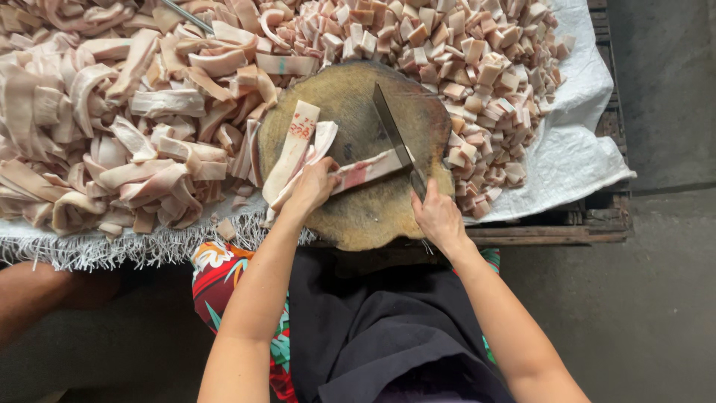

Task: The person cuts long strips of meat into smaller bite-sized cubes on a wooden chopping block using a large knife.

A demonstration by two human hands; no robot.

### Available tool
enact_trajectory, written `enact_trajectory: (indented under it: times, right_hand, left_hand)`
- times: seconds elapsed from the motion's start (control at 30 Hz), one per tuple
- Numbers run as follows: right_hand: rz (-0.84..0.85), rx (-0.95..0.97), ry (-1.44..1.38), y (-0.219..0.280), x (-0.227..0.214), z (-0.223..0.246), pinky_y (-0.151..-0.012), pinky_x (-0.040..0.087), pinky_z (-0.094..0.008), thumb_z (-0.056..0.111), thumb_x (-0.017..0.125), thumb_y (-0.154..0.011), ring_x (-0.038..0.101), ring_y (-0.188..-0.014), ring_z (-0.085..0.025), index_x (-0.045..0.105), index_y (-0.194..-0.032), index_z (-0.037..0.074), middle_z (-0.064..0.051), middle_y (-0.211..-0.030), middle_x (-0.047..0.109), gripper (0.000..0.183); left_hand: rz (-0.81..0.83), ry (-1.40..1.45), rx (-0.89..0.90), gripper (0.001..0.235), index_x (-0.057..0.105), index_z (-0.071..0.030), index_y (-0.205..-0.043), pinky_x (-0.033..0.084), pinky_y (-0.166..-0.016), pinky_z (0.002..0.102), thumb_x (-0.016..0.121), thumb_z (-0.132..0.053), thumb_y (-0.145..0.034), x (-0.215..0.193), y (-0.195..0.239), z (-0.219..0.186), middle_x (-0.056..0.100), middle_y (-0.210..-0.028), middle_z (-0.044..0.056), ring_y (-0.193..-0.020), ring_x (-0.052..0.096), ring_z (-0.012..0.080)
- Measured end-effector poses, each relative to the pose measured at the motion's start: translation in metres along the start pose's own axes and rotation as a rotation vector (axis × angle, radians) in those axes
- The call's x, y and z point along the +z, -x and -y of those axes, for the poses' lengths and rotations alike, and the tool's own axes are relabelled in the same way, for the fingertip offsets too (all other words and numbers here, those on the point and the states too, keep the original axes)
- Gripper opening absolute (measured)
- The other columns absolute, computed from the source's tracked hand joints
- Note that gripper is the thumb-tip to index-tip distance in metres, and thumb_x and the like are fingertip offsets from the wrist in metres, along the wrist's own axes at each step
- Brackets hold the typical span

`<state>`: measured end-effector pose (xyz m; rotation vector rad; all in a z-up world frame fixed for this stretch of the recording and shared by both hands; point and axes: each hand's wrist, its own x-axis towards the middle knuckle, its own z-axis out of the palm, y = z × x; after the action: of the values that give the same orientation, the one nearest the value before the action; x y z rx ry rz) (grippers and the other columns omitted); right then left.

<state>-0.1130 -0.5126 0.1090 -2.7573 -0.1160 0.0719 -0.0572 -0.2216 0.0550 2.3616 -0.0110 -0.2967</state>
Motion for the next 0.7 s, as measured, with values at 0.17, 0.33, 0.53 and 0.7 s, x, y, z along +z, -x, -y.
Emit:
enact_trajectory:
  times: [0.17,0.33,0.53,0.7]
  right_hand:
    - [0.211,0.208,-0.279,-0.007,-0.018,-0.015,-0.058,0.057,-0.048,0.039,0.059,-0.102,0.07,-0.058,-0.036,0.053,-0.114,0.001,-0.022,-0.066,0.067,0.04]
    - [0.052,0.134,-0.403,-0.003,-0.07,0.009,-0.051,0.055,-0.041,0.038,0.058,-0.103,0.07,-0.053,-0.026,0.057,-0.116,0.002,-0.016,-0.063,0.068,0.038]
    - [-0.043,0.04,-0.478,-0.002,-0.06,0.009,-0.049,0.056,-0.039,0.038,0.053,-0.107,0.071,-0.055,-0.028,0.049,-0.117,-0.001,-0.014,-0.067,0.068,0.04]
    - [0.002,-0.006,-0.026,0.002,0.01,-0.012,-0.061,0.054,-0.051,0.04,0.064,-0.105,0.068,-0.068,-0.044,0.054,-0.117,0.001,-0.025,-0.069,0.065,0.043]
  left_hand:
    - [-0.038,0.031,0.028,0.027,0.07,-0.003,-0.107,0.053,-0.085,0.046,0.075,-0.017,-0.084,0.002,-0.002,0.009,0.073,-0.093,0.024,-0.094,0.071,0.0378]
    - [0.067,0.242,-0.094,0.026,0.069,-0.002,-0.109,0.055,-0.066,0.036,0.072,-0.018,-0.089,0.008,-0.005,-0.007,0.073,-0.075,0.014,-0.067,0.071,0.0214]
    - [0.076,0.273,-0.134,0.026,0.068,-0.001,-0.109,0.055,-0.059,0.032,0.073,-0.018,-0.089,0.009,-0.007,-0.016,0.072,-0.074,0.011,-0.061,0.069,0.0158]
    - [0.005,0.188,-0.052,0.024,0.07,-0.001,-0.108,0.056,-0.067,0.034,0.072,-0.017,-0.09,0.012,-0.01,-0.005,0.074,-0.077,0.015,-0.068,0.071,0.0181]
